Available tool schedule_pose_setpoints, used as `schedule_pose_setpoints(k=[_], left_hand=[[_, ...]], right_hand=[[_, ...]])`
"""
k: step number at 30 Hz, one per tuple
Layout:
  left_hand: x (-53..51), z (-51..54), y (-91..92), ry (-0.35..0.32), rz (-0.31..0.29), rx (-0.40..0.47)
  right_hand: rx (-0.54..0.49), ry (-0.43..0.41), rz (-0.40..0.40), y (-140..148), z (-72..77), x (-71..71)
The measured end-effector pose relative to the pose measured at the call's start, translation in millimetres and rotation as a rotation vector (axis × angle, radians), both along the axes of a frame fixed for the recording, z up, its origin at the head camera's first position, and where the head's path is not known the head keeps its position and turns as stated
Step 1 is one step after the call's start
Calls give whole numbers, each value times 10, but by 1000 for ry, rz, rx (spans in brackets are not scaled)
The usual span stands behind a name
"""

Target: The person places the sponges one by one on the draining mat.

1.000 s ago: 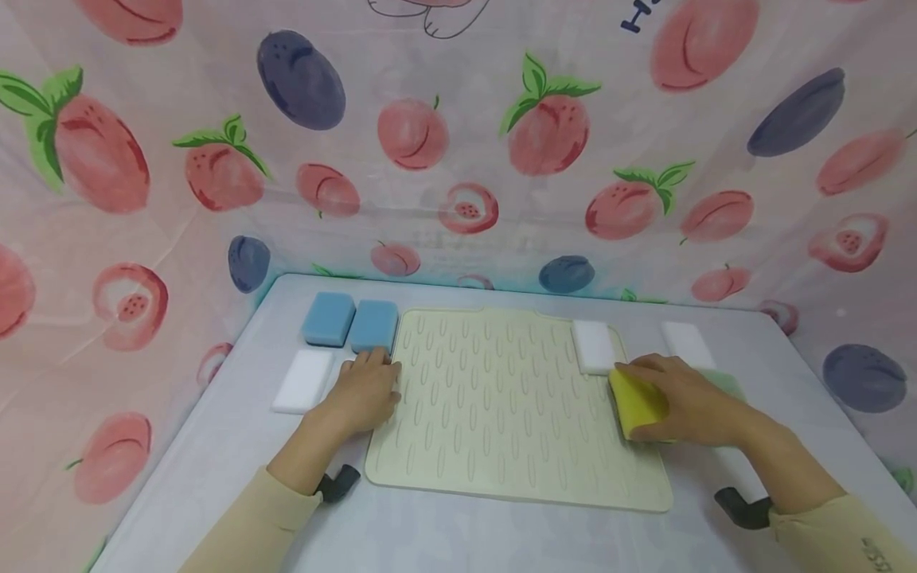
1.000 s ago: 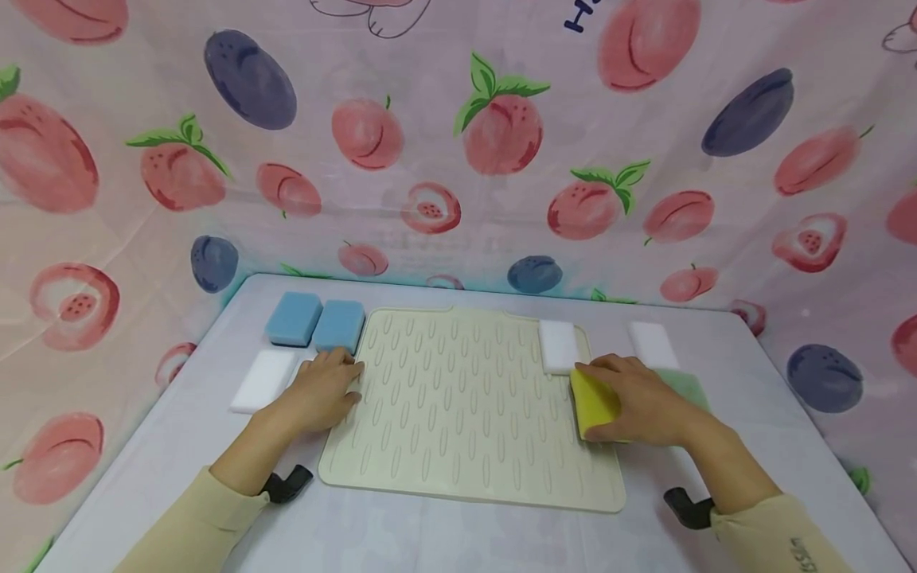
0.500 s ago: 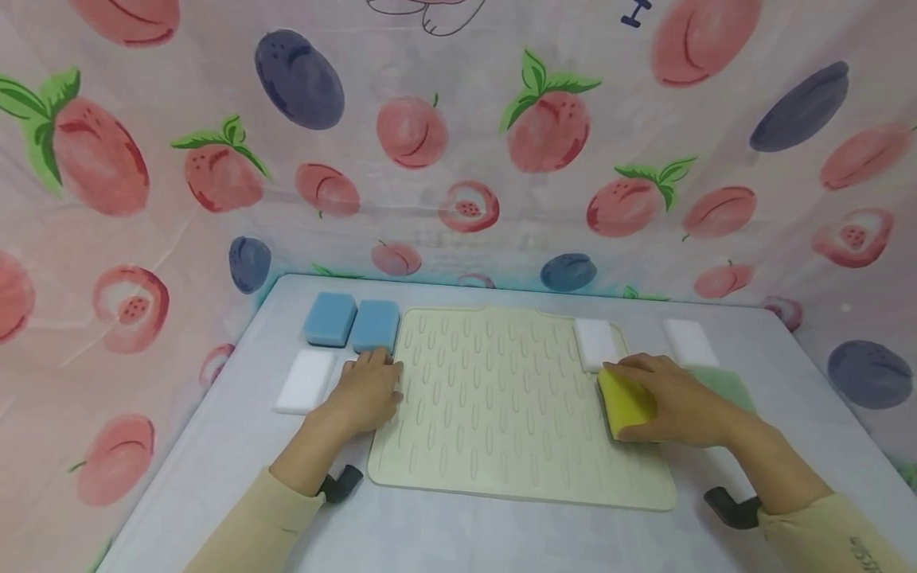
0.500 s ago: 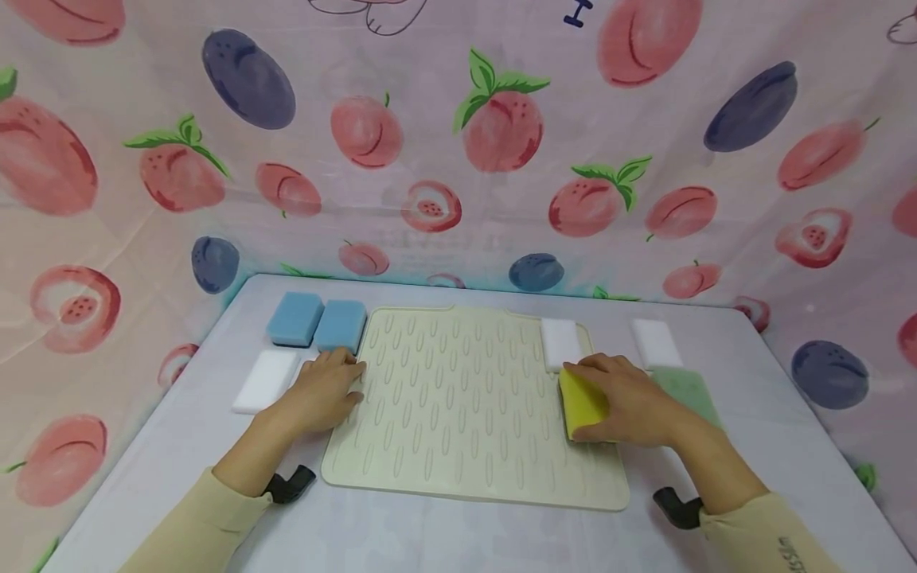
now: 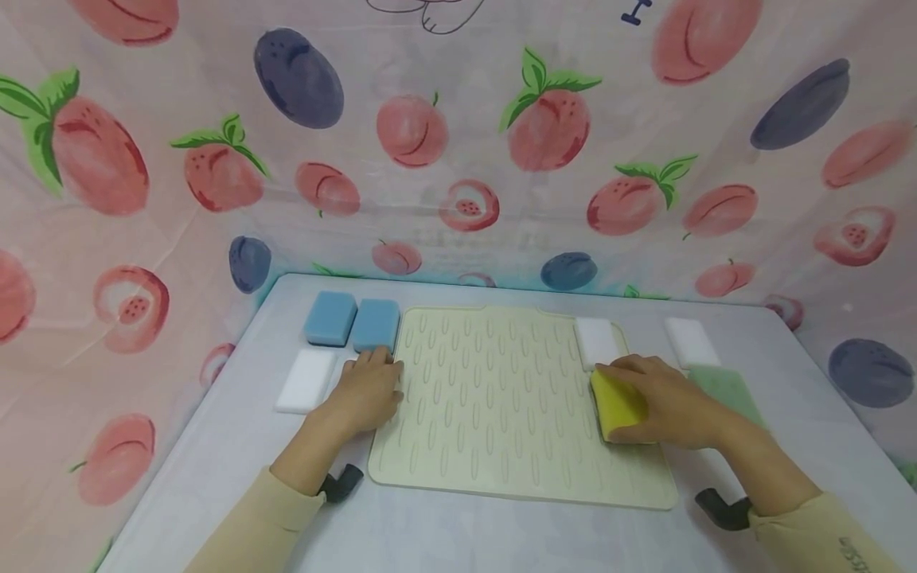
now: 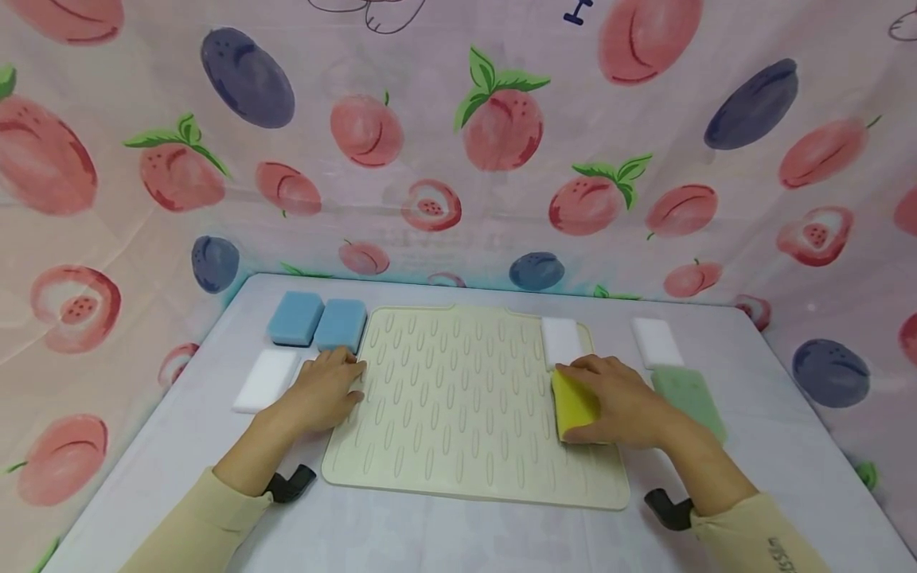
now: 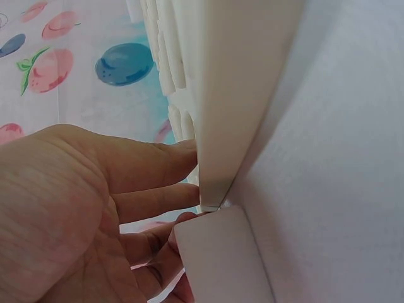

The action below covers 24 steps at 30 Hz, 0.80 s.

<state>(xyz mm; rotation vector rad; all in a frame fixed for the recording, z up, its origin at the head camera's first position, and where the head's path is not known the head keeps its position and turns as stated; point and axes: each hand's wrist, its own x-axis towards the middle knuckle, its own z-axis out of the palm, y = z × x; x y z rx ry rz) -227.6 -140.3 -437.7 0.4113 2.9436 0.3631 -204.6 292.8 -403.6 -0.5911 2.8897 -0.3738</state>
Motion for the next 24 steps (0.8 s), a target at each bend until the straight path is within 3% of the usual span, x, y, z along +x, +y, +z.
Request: schedule_pose_setpoints(k=[12, 24], left_hand=[[4, 9, 4, -5, 3, 6], [-8, -4, -2, 4, -3, 6]], right_hand=[[-9, 33, 44, -18, -39, 0], [-22, -2, 35, -63, -30, 8]])
